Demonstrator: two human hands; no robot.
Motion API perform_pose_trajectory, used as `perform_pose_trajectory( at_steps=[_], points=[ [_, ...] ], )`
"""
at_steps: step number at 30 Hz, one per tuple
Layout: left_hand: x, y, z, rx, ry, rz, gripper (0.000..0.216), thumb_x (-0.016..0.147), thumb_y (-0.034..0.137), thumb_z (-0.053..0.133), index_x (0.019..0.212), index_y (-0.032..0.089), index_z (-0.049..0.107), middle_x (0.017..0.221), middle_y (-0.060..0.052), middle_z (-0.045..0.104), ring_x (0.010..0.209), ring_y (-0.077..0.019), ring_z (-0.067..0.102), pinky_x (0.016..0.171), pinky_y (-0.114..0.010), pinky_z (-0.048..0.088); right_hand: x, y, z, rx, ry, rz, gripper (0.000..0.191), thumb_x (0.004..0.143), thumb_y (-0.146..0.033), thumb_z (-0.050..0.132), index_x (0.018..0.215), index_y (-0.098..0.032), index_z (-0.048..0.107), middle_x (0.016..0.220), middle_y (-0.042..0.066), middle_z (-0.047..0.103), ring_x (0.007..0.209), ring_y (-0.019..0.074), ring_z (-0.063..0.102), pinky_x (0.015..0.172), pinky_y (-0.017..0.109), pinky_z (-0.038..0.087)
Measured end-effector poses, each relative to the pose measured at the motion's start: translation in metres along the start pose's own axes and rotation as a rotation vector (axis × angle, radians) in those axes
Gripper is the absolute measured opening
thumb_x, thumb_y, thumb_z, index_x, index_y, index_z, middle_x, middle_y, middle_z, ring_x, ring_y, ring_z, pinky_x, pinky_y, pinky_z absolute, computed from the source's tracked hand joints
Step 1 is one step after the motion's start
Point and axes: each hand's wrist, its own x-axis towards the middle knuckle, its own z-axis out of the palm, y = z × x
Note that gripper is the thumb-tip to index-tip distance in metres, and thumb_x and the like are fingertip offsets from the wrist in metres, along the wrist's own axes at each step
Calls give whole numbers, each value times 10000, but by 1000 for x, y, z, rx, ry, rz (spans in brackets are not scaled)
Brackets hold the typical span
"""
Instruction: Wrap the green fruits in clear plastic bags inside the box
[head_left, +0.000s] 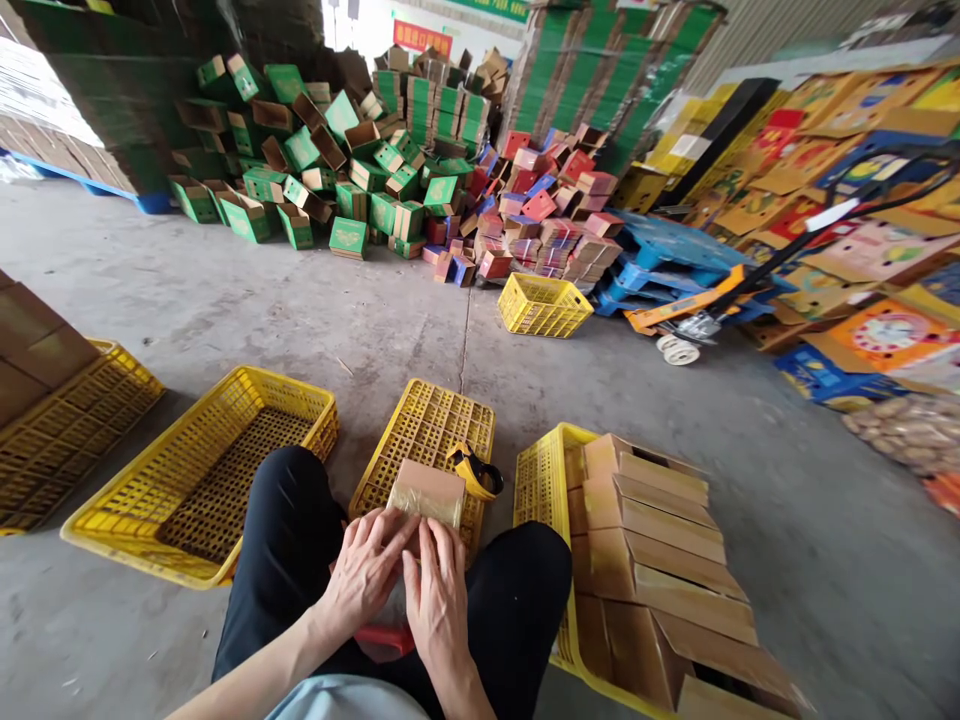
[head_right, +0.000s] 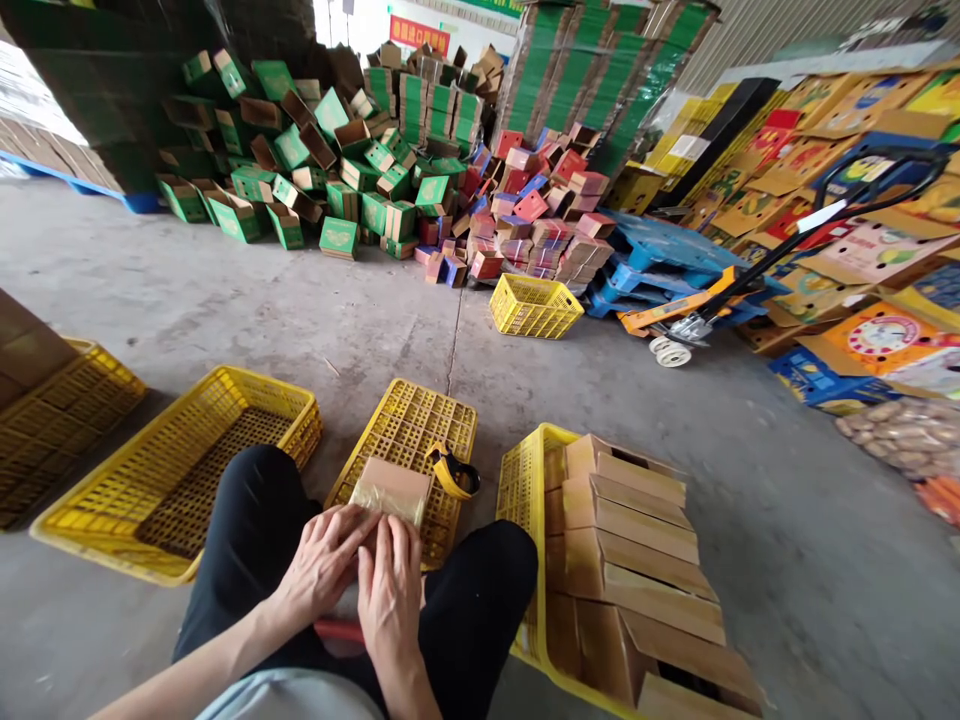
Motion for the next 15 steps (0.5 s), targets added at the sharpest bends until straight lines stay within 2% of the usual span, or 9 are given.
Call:
perform_pose_trajectory(
  at_steps=[3,8,10,13,15],
  points=[
    [3,1,4,15,22,17,645,1028,224,565,1665,288,482,1513,-148,630,1381,-357,540,1090,-475,479,6,0,-1,20,9,-21,450,1153,-330,478,1581,-224,569,1431,155,708,1335,340,671,1080,508,632],
    [5,-8,1,-11,-4,86,555,1087,244,497,1641,279,512,1567,-117,615,1452,-301,518,1117,-416,457,12,9,-17,40,-25,-69,398,1159,-276,460,1524,-230,612,1336,127,742,1244,282,714,1063,445,637],
    [6,-11,-4,-29,-29,96,546,1101,373,528,1638,274,515,1564,-122,619,1436,-305,533,1105,-417,462,14,11,-23,36,-35,-85,378,1160,-280,463,1495,-222,627,1314,122,748,1222,279,717,1048,436,636],
    [11,-10,-12,-46,-48,81,682,1056,601,586,1641,259,512,1548,-136,631,1402,-333,548,1083,-445,477,21,11,-25,13,-44,-95,357,1166,-278,442,1446,-203,650,1285,126,756,1181,278,722,1020,435,629],
    [19,-7,-14,-42,-44,55,707,1046,646,579,1631,253,523,1540,-135,641,1373,-339,558,1064,-458,485,29,12,-24,-7,-42,-86,362,1172,-264,403,1411,-191,665,1261,130,761,1142,274,729,1002,438,620]
  ],
)
